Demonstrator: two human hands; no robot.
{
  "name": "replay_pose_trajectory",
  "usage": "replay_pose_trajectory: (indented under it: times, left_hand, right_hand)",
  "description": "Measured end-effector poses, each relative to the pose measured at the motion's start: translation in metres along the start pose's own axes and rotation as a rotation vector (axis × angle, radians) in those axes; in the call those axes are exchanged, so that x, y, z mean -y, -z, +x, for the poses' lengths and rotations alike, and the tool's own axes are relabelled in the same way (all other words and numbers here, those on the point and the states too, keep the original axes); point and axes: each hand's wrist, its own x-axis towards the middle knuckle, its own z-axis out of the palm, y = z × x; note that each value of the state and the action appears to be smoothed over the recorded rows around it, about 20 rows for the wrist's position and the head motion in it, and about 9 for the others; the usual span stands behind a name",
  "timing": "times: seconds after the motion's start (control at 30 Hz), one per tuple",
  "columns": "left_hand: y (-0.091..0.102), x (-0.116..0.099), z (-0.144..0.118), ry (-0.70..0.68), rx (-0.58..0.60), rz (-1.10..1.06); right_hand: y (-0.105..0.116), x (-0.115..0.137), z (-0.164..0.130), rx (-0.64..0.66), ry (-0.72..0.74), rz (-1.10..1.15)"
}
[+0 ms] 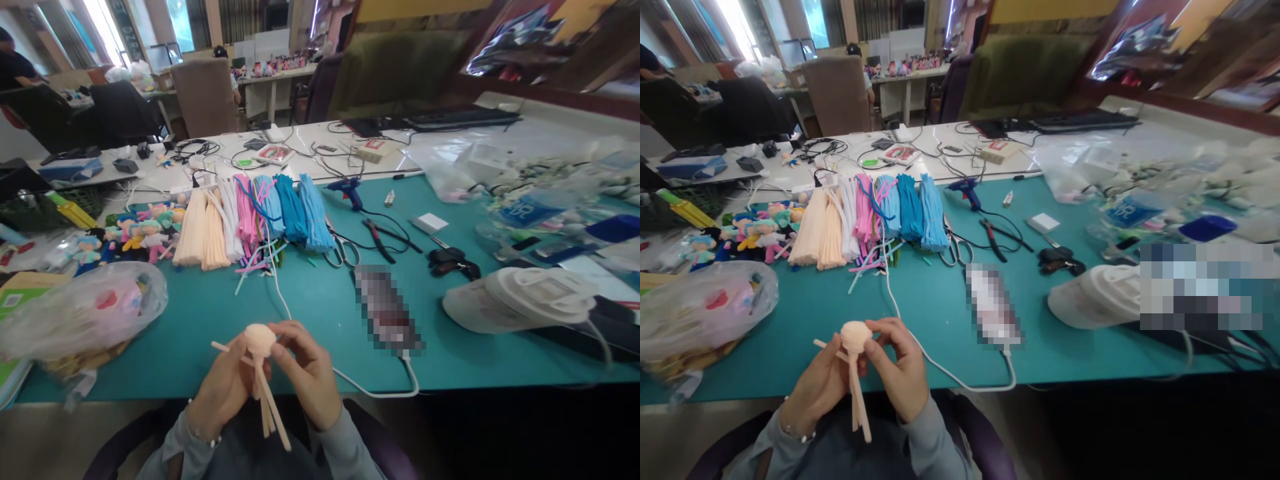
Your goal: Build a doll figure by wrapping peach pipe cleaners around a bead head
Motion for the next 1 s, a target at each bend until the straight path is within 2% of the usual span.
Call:
replay_pose_trajectory:
  times: [0.13, 0.2, 0.33, 0.43, 0.57, 0.67, 0.87, 1.0]
  left_hand:
    - [0.001, -0.002, -0.001, 0.044, -0.075, -0.037]
    - [0.0, -0.004, -0.002, 0.089, -0.075, -0.092]
    - [-0.002, -0.008, -0.004, 0.181, 0.034, -0.217]
    - [0.001, -0.008, -0.004, 0.241, 0.118, -0.267]
    - [0.003, -0.009, -0.005, 0.229, 0.167, -0.229]
    - [0.001, -0.01, -0.008, 0.108, 0.13, -0.107]
    - [0.001, -0.014, -0.011, -0.326, 0.0, 0.251]
    - [0.0, -0.015, -0.016, -0.445, -0.033, 0.489]
  right_hand:
    - [0.001, 0.003, -0.001, 0.013, -0.022, 0.04]
    - [0.002, 0.004, -0.002, 0.008, -0.071, 0.085]
    - [0.004, 0.006, -0.003, -0.019, -0.155, 0.16]
    - [0.004, 0.006, -0.003, -0.076, -0.151, 0.136]
    - [0.006, 0.002, -0.004, -0.147, -0.134, 0.082]
    - [0.007, 0.002, -0.005, -0.119, -0.142, 0.085]
    - [0.006, 0.017, -0.005, 0.048, 0.024, -0.032]
    - [0.003, 0.023, -0.006, 0.117, 0.051, -0.083]
